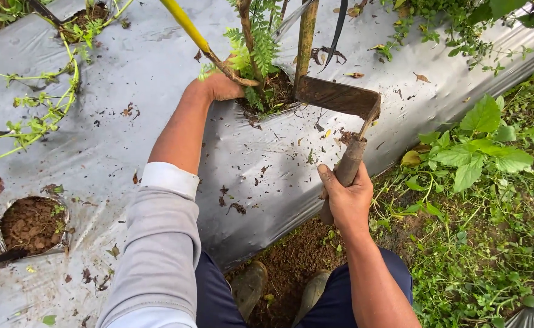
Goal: Weeding a garden bed by hand and using a small hoe to remove unwanted plants from the soil between plastic mulch.
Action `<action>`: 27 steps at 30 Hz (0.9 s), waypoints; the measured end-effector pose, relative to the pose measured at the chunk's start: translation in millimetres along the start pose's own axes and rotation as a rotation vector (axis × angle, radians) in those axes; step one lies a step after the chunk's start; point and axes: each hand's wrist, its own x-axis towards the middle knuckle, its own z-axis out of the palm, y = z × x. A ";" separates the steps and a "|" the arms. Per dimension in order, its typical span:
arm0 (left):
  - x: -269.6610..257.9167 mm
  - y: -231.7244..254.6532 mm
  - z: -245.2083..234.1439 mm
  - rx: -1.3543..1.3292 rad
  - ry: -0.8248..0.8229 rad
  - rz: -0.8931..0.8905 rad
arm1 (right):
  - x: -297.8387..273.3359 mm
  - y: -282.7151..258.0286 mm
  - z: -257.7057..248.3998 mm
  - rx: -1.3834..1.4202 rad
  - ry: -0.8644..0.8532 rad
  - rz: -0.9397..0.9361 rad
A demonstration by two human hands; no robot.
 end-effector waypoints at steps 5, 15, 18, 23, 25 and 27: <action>-51.7 67.4 -33.2 -0.314 0.205 -0.069 | -0.6 -3.3 4.1 0.005 -0.001 -0.037; 56.1 -99.0 162.6 0.696 0.622 -0.025 | -2.0 47.3 12.8 -0.309 0.113 -0.164; 76.2 -107.1 185.9 0.705 0.722 -0.173 | -3.1 38.2 38.1 -0.574 0.117 -0.276; 82.4 -100.3 193.8 0.688 0.737 -0.184 | 23.4 23.7 77.6 -0.758 0.006 -0.286; 79.1 -99.8 201.3 0.677 0.728 -0.191 | 36.3 37.4 89.6 -0.690 -0.004 -0.224; 81.2 -102.8 200.1 0.675 0.729 -0.196 | 45.0 41.6 107.1 -0.614 -0.010 -0.173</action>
